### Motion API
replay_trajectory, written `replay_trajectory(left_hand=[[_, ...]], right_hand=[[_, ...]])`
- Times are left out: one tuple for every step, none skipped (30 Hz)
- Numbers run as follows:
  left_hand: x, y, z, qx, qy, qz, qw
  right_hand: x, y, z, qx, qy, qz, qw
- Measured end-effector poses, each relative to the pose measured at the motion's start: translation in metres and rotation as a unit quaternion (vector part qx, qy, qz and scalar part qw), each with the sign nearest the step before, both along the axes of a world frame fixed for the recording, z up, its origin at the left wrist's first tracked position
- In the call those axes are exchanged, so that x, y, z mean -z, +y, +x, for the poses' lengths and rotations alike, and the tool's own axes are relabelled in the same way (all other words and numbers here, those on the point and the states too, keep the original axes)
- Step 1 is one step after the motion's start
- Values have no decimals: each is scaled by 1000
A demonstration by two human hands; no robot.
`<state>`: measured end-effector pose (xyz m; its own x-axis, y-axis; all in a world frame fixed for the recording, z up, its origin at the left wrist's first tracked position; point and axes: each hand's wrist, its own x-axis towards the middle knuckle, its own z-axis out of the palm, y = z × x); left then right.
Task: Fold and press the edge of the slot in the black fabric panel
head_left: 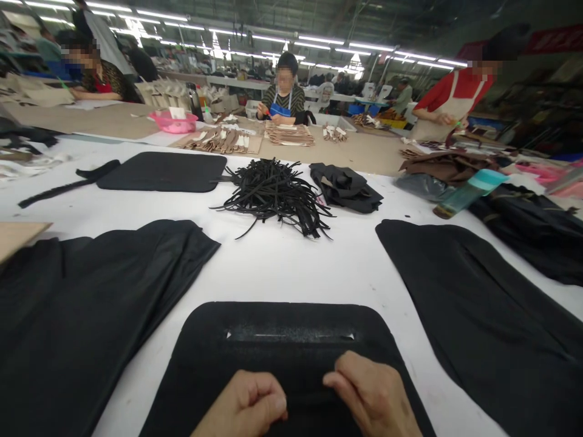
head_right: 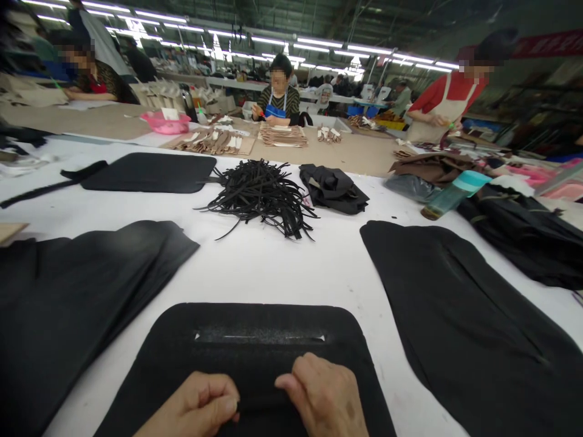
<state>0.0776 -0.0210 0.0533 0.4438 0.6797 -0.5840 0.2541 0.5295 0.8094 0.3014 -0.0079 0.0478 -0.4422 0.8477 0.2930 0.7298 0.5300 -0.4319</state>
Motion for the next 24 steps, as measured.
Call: replay_trajectory(left_hand=[[-2,1,-8,-8,39,28,999],[-5,2,-15,-16,82,55,995],[-8,2,-22,-21,122,80,989],[-10,3,-28,-21,153,102,983],[-11,4,-33,-19,177,123,976],[-11,4,-38,-14,194,145,970],[-9,6,-42,-13,208,168,964],[-8,7,-46,-15,218,188,957],[-6,10,-49,-18,225,204,953],[-4,12,-52,-24,230,213,949],[-2,15,-55,-31,235,217,947],[0,18,-58,-44,236,217,946],[1,21,-60,-61,236,215,946],[3,24,-62,-80,235,211,945],[6,27,-64,-98,233,204,946],[9,30,-65,-114,231,196,946],[13,33,-67,-130,230,188,946],[17,35,-68,-143,232,181,945],[21,38,-69,-155,236,175,943],[25,40,-70,-167,241,168,941],[28,42,-71,-176,248,163,939],[31,44,-71,-183,254,160,936],[32,45,-72,-185,259,159,935],[33,45,-72,-184,262,159,934]], right_hand=[[0,-1,7,-15,-1,-63,998],[0,-1,13,-29,1,-124,992],[1,-1,18,-38,6,-180,983],[3,-1,23,-41,11,-226,973],[6,0,27,-38,19,-259,965],[10,1,31,-26,26,-279,959],[14,2,34,-9,33,-291,956],[19,4,38,12,39,-297,954],[24,6,41,33,45,-300,952],[28,8,44,53,49,-301,951],[32,10,46,72,55,-299,950],[34,14,49,86,62,-297,949],[36,17,51,95,69,-299,947],[37,21,52,101,76,-303,945],[37,25,53,106,82,-310,941],[36,28,54,115,87,-321,936],[36,32,54,129,90,-333,930],[36,35,55,148,93,-343,923],[36,38,55,169,98,-352,915],[38,40,56,189,105,-360,907],[40,42,57,205,113,-370,899],[42,43,58,214,123,-379,892],[45,44,59,216,135,-390,885],[48,45,60,216,145,-400,879]])
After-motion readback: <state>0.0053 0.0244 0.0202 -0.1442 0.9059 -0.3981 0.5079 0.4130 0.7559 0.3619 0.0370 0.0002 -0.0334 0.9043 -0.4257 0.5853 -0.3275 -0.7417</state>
